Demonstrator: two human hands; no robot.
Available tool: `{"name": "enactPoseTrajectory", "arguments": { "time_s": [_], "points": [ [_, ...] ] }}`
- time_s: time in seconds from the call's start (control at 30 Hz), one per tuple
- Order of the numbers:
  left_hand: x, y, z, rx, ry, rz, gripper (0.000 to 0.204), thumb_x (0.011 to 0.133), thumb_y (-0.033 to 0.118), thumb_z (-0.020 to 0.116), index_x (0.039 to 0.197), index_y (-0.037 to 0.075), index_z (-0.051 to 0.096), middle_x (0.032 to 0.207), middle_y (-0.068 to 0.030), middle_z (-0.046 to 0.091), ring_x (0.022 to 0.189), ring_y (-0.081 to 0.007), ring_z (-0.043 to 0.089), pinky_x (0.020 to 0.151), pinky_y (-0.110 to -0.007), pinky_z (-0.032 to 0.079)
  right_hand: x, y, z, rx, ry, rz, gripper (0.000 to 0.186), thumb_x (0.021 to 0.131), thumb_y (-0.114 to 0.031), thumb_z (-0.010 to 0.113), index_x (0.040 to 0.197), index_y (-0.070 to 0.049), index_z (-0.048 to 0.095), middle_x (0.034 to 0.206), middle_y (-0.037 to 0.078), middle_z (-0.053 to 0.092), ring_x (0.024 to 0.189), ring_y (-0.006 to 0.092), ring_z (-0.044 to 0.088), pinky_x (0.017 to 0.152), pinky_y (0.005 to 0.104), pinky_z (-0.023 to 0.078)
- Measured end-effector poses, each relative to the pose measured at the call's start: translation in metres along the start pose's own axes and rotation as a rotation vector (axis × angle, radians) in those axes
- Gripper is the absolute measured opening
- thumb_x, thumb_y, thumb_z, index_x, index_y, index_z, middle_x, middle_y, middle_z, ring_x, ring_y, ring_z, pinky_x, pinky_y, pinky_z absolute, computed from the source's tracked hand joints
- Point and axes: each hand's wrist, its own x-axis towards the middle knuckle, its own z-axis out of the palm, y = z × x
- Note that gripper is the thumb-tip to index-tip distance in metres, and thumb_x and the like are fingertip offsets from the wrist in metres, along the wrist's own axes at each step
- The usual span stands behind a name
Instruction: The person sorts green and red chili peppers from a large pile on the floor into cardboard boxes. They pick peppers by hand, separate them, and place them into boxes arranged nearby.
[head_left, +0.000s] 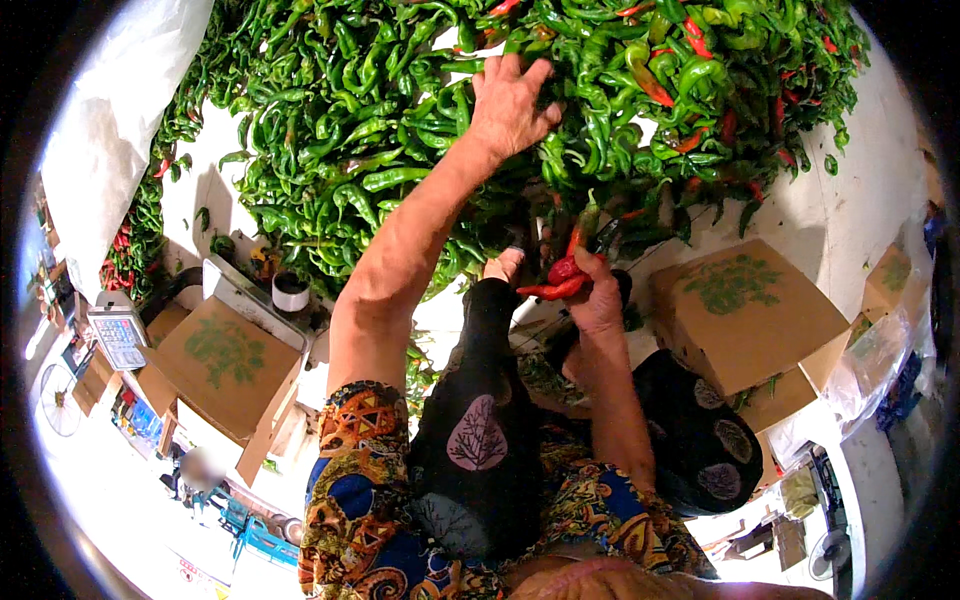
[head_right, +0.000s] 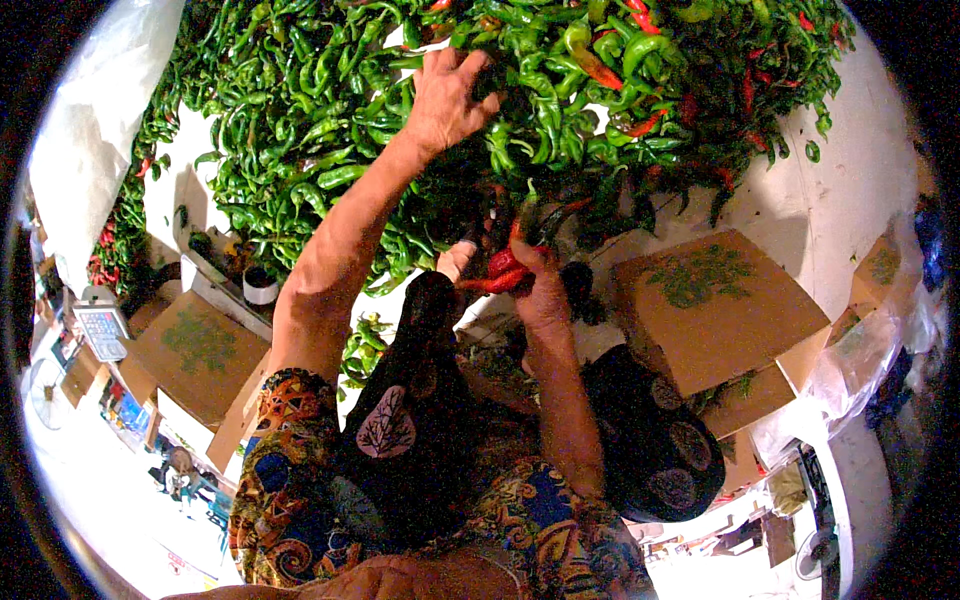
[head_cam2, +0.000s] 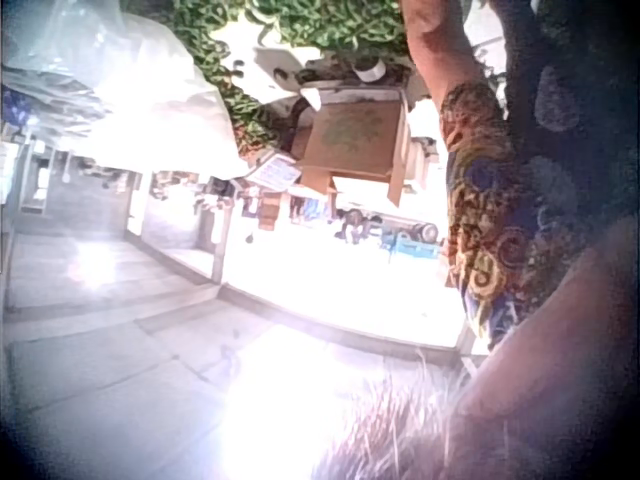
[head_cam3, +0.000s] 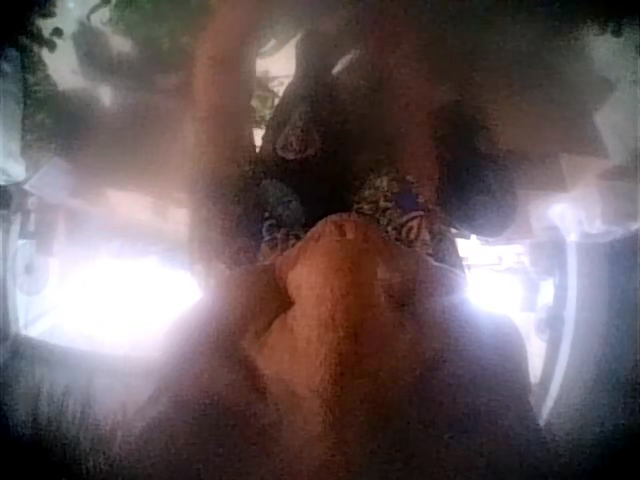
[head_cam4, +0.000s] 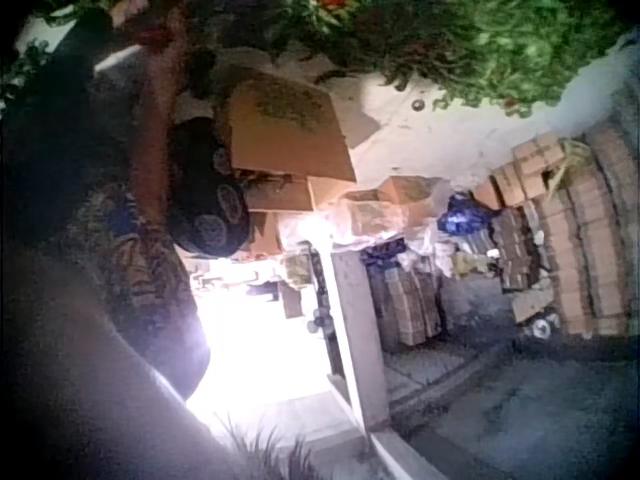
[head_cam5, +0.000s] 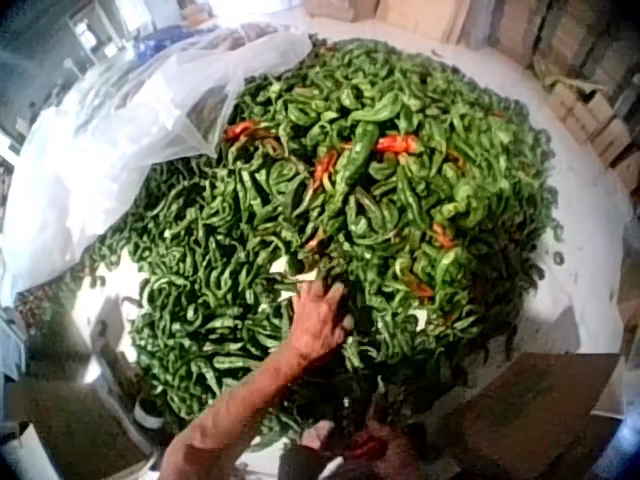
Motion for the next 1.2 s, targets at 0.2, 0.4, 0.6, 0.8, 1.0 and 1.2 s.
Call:
{"name": "enactPoseTrajectory", "arguments": {
  "time_s": [0.2, 0.4, 0.6, 0.8, 1.0, 1.2],
  "points": [
    [-0.018, 0.004, -0.01, -0.018, 0.125, 0.112, 0.028, 0.075, 0.018, 0.066, 0.1, 0.008, 0.059, 0.099, -0.0149, 0.052, 0.092, -0.0348, 0.048, 0.076, -0.045, 0.041, 0.006, 0.007, -0.01, 0.003, -0.074, 0.01, 0.044, 0.081, -0.015, 0.064, 0.121, -0.003, 0.052, 0.108, 0.011, 0.062, 0.091, 0.0216, 0.06, 0.08, 0.0352, 0.049],
    [0.039, -0.027, -0.009, -0.064, 0.36, -0.074, 0.025, 0.075, 0.013, 0.065, 0.098, 0.006, 0.057, 0.093, -0.0178, 0.056, 0.079, -0.0397, 0.057, 0.066, -0.047, 0.048, 0.006, 0.014, -0.006, -0.008, -0.043, 0.055, 0.032, 0.077, -0.019, 0.069, 0.106, -0.009, 0.061, 0.093, 0.0, 0.063, 0.08, 0.0149, 0.06, 0.075, 0.0305, 0.05],
    [0.065, -0.032, 0.022, 0.414, 0.098, -0.07, 0.022, 0.08, 0.015, 0.056, 0.102, 0.01, 0.057, 0.101, -0.0149, 0.056, 0.078, -0.0358, 0.064, 0.062, -0.046, 0.052, -0.004, 0.003, 0.025, 0.006, -0.048, 0.101, 0.036, 0.077, -0.014, 0.067, 0.111, -0.008, 0.058, 0.096, 0.002, 0.063, 0.08, 0.0174, 0.061, 0.073, 0.0319, 0.051],
    [0.076, -0.021, 0.023, 0.353, -0.104, -0.105, 0.021, 0.078, 0.015, 0.058, 0.097, 0.008, 0.062, 0.102, -0.0175, 0.058, 0.081, -0.0341, 0.065, 0.069, -0.044, 0.051, 0.007, 0.016, -0.015, -0.095, -0.109, 0.048, 0.049, 0.081, -0.018, 0.063, 0.126, -0.002, 0.048, 0.109, 0.013, 0.061, 0.088, 0.0203, 0.06, 0.08, 0.035, 0.05],
    [-0.017, -0.025, -0.028, -0.396, -0.064, -0.312, 0.031, 0.08, 0.031, 0.069, 0.089, 0.002, 0.067, 0.077, -0.0122, 0.067, 0.071, -0.0199, 0.062, 0.065, -0.033, 0.048, 0.004, 0.009, -0.01, 0.076, -0.129, 0.049, 0.05, 0.083, -0.017, 0.062, 0.128, -0.003, 0.047, 0.116, 0.014, 0.059, 0.09, 0.0198, 0.059, 0.076, 0.0329, 0.049],
    [-0.088, 0.02, -0.06, -1.073, -0.36, -0.593, 0.021, 0.087, 0.024, 0.063, 0.085, 0.004, 0.06, 0.073, 0.0051, 0.054, 0.068, -0.0064, 0.046, 0.062, -0.022, 0.037, 0.003, -0.005, 0.004, 0.105, -0.159, 0.013, 0.043, 0.083, -0.018, 0.062, 0.122, -0.005, 0.051, 0.112, 0.009, 0.06, 0.092, 0.0209, 0.059, 0.081, 0.0347, 0.048]
  ]
}}
